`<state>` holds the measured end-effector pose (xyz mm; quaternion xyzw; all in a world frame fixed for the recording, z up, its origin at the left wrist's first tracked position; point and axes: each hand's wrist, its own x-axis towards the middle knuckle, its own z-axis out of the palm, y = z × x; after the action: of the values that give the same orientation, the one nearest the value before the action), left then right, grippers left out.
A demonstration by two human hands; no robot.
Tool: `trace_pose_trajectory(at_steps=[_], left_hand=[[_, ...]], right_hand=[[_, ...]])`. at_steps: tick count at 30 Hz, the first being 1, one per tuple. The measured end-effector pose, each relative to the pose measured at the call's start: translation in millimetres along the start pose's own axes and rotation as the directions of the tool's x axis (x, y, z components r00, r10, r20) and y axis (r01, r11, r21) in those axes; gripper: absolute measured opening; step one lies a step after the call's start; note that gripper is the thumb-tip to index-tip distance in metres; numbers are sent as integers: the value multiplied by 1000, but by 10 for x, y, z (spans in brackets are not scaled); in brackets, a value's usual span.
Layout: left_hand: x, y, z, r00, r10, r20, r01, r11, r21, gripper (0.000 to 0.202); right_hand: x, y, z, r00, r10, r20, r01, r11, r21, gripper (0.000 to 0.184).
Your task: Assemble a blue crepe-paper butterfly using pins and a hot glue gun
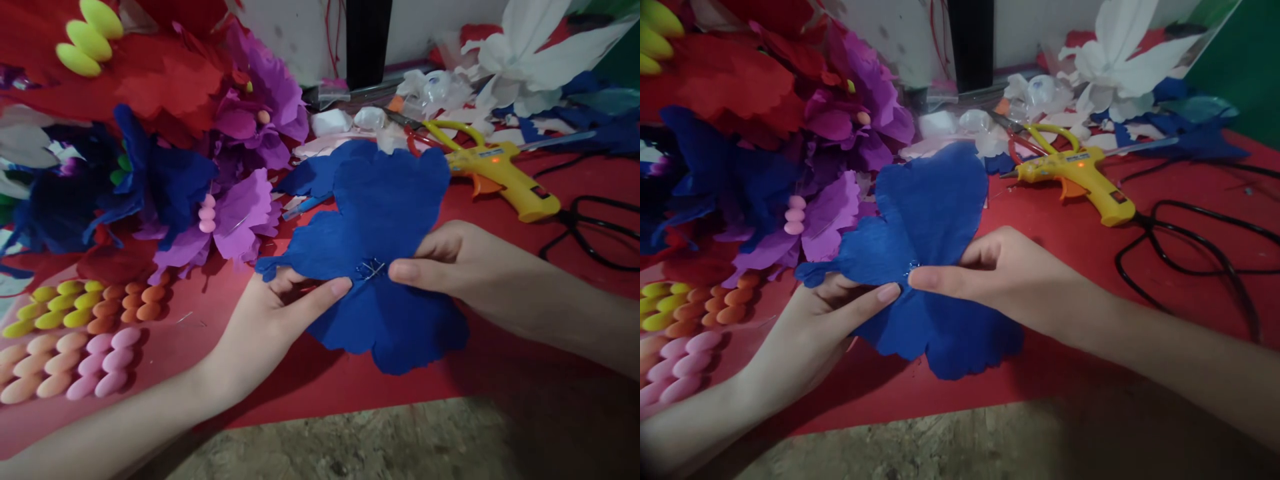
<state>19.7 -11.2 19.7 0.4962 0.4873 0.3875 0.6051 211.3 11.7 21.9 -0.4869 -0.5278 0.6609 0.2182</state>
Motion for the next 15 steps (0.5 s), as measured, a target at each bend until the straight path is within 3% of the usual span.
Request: trace_pose_trajectory(at_steps=[3, 9, 12, 15], left_hand=[[-3, -13, -1, 1000, -1, 26, 3, 999, -42, 17], [-33, 6, 20, 998, 40, 51, -38, 999, -39, 21], [-48, 15, 24, 992, -46, 121, 53, 997, -58, 12], [-78, 14, 16, 969, -160, 186, 165, 986, -12, 17]], right_hand=[[-18, -22, 20, 998, 35, 45, -37, 998, 53, 37], [-74, -22, 51, 999, 32, -7, -31, 997, 73, 38], [-94, -13, 81, 998, 7, 56, -15, 987, 159, 32], [-100, -5, 128, 995, -8, 99, -9, 985, 171, 34]])
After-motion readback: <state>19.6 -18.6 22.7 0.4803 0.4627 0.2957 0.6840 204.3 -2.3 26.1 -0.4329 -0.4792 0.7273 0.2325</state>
